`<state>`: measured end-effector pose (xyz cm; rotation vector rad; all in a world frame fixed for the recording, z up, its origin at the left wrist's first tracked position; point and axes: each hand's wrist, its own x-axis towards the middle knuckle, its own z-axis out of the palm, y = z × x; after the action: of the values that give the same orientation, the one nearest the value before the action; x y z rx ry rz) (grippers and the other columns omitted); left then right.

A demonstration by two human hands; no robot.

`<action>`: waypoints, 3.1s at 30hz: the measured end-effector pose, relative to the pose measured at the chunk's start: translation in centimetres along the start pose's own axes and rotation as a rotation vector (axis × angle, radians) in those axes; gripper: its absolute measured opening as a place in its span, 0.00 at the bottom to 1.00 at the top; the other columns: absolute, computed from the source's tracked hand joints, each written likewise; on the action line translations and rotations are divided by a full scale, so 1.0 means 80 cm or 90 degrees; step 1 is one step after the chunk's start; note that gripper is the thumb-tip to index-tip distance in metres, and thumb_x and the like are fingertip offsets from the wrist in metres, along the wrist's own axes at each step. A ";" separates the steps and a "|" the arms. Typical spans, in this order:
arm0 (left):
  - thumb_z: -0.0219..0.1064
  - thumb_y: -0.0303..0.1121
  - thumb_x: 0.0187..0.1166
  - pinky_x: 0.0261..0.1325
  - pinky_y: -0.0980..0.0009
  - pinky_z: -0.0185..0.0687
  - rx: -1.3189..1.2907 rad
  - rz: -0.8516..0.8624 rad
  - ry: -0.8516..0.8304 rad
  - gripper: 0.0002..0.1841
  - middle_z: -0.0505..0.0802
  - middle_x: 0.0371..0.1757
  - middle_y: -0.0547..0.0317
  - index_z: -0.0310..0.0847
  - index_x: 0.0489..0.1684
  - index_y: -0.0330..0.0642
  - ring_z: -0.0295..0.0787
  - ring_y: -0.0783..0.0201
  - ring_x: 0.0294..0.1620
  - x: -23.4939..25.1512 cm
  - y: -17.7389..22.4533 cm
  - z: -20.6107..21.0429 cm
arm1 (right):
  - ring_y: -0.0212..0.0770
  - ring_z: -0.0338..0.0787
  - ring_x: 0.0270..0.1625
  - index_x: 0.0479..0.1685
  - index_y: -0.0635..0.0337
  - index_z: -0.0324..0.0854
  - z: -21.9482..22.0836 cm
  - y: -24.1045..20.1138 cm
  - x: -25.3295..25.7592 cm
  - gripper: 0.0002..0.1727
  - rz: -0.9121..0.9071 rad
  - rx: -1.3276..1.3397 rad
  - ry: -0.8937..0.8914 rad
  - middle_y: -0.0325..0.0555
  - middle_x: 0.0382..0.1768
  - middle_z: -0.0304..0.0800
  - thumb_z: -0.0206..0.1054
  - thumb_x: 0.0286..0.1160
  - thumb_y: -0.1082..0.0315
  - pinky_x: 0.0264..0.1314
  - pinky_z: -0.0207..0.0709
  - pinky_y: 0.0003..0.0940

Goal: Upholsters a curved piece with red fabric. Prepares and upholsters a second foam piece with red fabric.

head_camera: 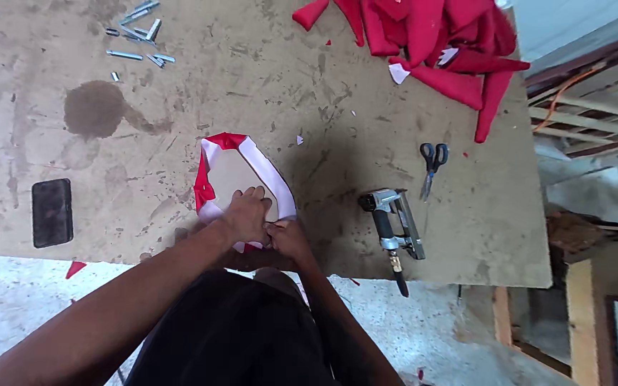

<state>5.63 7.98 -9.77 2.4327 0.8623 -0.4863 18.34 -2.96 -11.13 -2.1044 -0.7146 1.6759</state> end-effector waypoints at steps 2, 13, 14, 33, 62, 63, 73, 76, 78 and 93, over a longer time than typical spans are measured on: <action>0.82 0.69 0.38 0.54 0.47 0.79 0.024 -0.007 0.057 0.40 0.83 0.59 0.59 0.88 0.52 0.55 0.80 0.53 0.63 0.001 0.002 0.013 | 0.39 0.86 0.27 0.41 0.60 0.91 0.003 -0.002 0.003 0.18 -0.005 -0.035 0.026 0.46 0.27 0.89 0.69 0.82 0.52 0.36 0.84 0.41; 0.84 0.64 0.54 0.55 0.46 0.79 -0.008 -0.015 0.102 0.33 0.85 0.57 0.56 0.89 0.52 0.52 0.82 0.51 0.61 0.003 -0.003 0.024 | 0.68 0.81 0.71 0.81 0.62 0.71 -0.261 0.123 -0.038 0.44 -0.149 -0.255 0.599 0.67 0.75 0.74 0.84 0.64 0.54 0.70 0.77 0.70; 0.84 0.64 0.54 0.54 0.46 0.79 -0.013 -0.013 0.103 0.32 0.85 0.56 0.56 0.89 0.51 0.53 0.82 0.51 0.60 0.003 -0.003 0.024 | 0.68 0.81 0.71 0.82 0.60 0.71 -0.270 0.136 -0.024 0.46 -0.132 -0.295 0.585 0.68 0.77 0.72 0.86 0.60 0.57 0.68 0.79 0.70; 0.76 0.64 0.66 0.58 0.45 0.79 -0.006 0.022 0.128 0.29 0.86 0.59 0.51 0.90 0.50 0.48 0.81 0.47 0.66 0.001 -0.017 0.042 | 0.34 0.90 0.33 0.50 0.52 0.87 0.002 0.039 -0.151 0.13 -0.190 -0.382 0.218 0.37 0.32 0.90 0.66 0.72 0.59 0.39 0.87 0.40; 0.83 0.55 0.64 0.56 0.45 0.88 -0.173 -0.118 0.071 0.24 0.89 0.45 0.54 0.87 0.43 0.45 0.89 0.52 0.49 -0.073 -0.022 0.015 | 0.37 0.94 0.27 0.48 0.63 0.87 -0.003 0.018 -0.016 0.25 -0.050 0.079 -0.082 0.47 0.34 0.98 0.66 0.84 0.45 0.27 0.84 0.29; 0.83 0.55 0.64 0.55 0.43 0.88 -0.173 -0.170 0.073 0.27 0.91 0.45 0.52 0.84 0.48 0.44 0.90 0.50 0.48 -0.069 -0.017 0.007 | 0.35 0.93 0.26 0.48 0.62 0.87 -0.006 0.015 -0.013 0.22 -0.052 0.045 -0.094 0.46 0.33 0.97 0.67 0.84 0.48 0.26 0.83 0.28; 0.89 0.55 0.52 0.48 0.38 0.90 -0.050 -0.388 0.061 0.41 0.88 0.64 0.47 0.80 0.66 0.47 0.92 0.42 0.51 -0.026 0.018 -0.001 | 0.35 0.86 0.24 0.29 0.58 0.85 -0.035 0.046 0.012 0.22 -0.150 -0.057 -0.163 0.38 0.23 0.89 0.61 0.87 0.51 0.33 0.81 0.37; 0.89 0.53 0.52 0.48 0.38 0.90 -0.045 -0.427 0.046 0.42 0.86 0.68 0.48 0.78 0.70 0.50 0.93 0.42 0.51 -0.020 0.019 0.005 | 0.40 0.84 0.28 0.24 0.55 0.82 -0.033 0.040 0.012 0.22 -0.230 -0.129 -0.149 0.41 0.21 0.82 0.64 0.84 0.49 0.37 0.79 0.46; 0.88 0.49 0.54 0.48 0.38 0.90 -0.061 -0.419 0.047 0.40 0.86 0.68 0.49 0.78 0.70 0.51 0.93 0.42 0.52 -0.024 0.014 0.007 | 0.42 0.84 0.30 0.25 0.55 0.83 -0.024 0.022 0.010 0.21 -0.269 -0.147 -0.151 0.43 0.23 0.81 0.65 0.82 0.51 0.38 0.79 0.48; 0.85 0.58 0.47 0.55 0.41 0.87 -0.208 -0.206 0.009 0.46 0.87 0.64 0.49 0.77 0.71 0.48 0.90 0.47 0.58 -0.060 -0.046 -0.001 | 0.35 0.76 0.18 0.31 0.62 0.84 0.019 -0.077 0.025 0.18 -0.108 -0.317 -0.206 0.42 0.18 0.79 0.63 0.86 0.57 0.24 0.73 0.35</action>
<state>-0.32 8.24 -8.64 2.0114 1.2450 -0.4056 16.22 3.18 -9.60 -2.0055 -1.5002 1.9074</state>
